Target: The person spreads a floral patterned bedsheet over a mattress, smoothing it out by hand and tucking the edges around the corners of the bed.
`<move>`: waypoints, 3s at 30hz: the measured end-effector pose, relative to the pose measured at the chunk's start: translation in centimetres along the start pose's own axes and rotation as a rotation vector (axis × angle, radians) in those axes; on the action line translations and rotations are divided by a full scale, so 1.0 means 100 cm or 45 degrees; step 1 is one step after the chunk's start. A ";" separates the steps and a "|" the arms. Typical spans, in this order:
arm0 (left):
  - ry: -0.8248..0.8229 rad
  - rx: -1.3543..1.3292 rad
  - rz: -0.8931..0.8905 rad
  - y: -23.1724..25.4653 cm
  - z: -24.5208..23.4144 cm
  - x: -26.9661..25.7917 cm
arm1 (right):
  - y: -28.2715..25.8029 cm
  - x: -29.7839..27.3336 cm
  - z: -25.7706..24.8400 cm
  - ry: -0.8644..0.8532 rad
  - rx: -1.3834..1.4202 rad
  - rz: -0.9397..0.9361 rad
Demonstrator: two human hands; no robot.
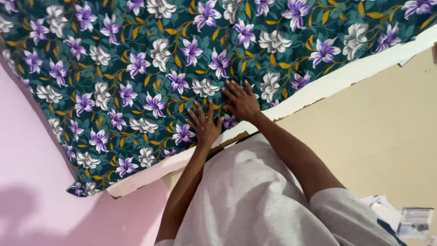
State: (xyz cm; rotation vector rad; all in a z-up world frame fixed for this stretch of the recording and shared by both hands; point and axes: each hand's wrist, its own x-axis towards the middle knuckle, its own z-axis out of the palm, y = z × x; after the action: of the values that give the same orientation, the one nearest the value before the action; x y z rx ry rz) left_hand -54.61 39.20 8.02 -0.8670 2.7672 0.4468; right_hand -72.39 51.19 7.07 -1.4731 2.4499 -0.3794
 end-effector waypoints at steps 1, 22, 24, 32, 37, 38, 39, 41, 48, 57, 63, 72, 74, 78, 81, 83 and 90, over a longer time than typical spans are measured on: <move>-0.030 0.001 -0.010 0.020 0.005 0.012 | 0.030 -0.001 -0.011 -0.041 0.033 0.082; 0.153 -0.219 -0.078 0.187 0.104 0.044 | 0.186 -0.125 -0.068 -0.172 0.187 0.715; 0.151 -0.215 -0.130 0.205 0.104 0.042 | 0.182 -0.124 -0.073 -0.188 0.162 0.616; 0.087 -0.176 -0.562 0.260 0.095 0.084 | 0.241 -0.105 -0.107 -0.263 0.250 0.351; -0.067 -0.269 -0.496 0.371 0.080 0.143 | 0.387 -0.097 -0.143 -0.010 0.231 0.313; -0.103 -0.283 -0.495 0.388 0.078 0.148 | 0.417 -0.100 -0.150 0.158 0.221 0.329; -0.139 -0.297 -0.494 0.403 0.078 0.152 | 0.451 -0.110 -0.161 0.168 0.149 0.289; -0.135 -0.257 -0.398 0.428 0.083 0.148 | 0.508 -0.134 -0.188 0.127 0.070 0.251; 0.137 -0.056 -0.100 0.438 0.096 0.136 | 0.589 -0.167 -0.219 0.173 0.168 0.441; 0.212 0.062 -0.145 0.433 0.128 0.143 | 0.573 -0.170 -0.184 -0.085 0.138 0.593; 0.123 -0.122 -0.315 0.443 0.130 0.135 | 0.551 -0.206 -0.200 -0.291 0.116 0.546; 0.180 -0.439 -0.238 0.568 0.151 0.170 | 0.625 -0.182 -0.240 -0.256 0.135 0.206; 0.141 -0.401 -0.315 0.624 0.147 0.184 | 0.655 -0.176 -0.242 -0.189 0.127 0.109; 0.271 -0.227 -0.232 0.723 0.145 0.206 | 0.731 -0.185 -0.270 -0.112 -0.030 -0.115; 0.035 -0.460 -0.412 0.777 0.148 0.194 | 0.761 -0.201 -0.298 0.034 0.084 -0.125; 0.181 -0.478 -0.369 0.798 0.157 0.177 | 0.775 -0.206 -0.313 -0.001 0.089 -0.075; 0.139 -0.763 -0.393 0.818 0.168 0.152 | 0.796 -0.217 -0.317 -0.139 0.114 -0.006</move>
State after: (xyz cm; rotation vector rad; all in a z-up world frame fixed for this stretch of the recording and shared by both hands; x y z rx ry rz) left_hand -112.81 100.98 6.35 -1.4527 2.5406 1.2280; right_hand -138.85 109.32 10.62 -1.4243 2.3144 -0.3929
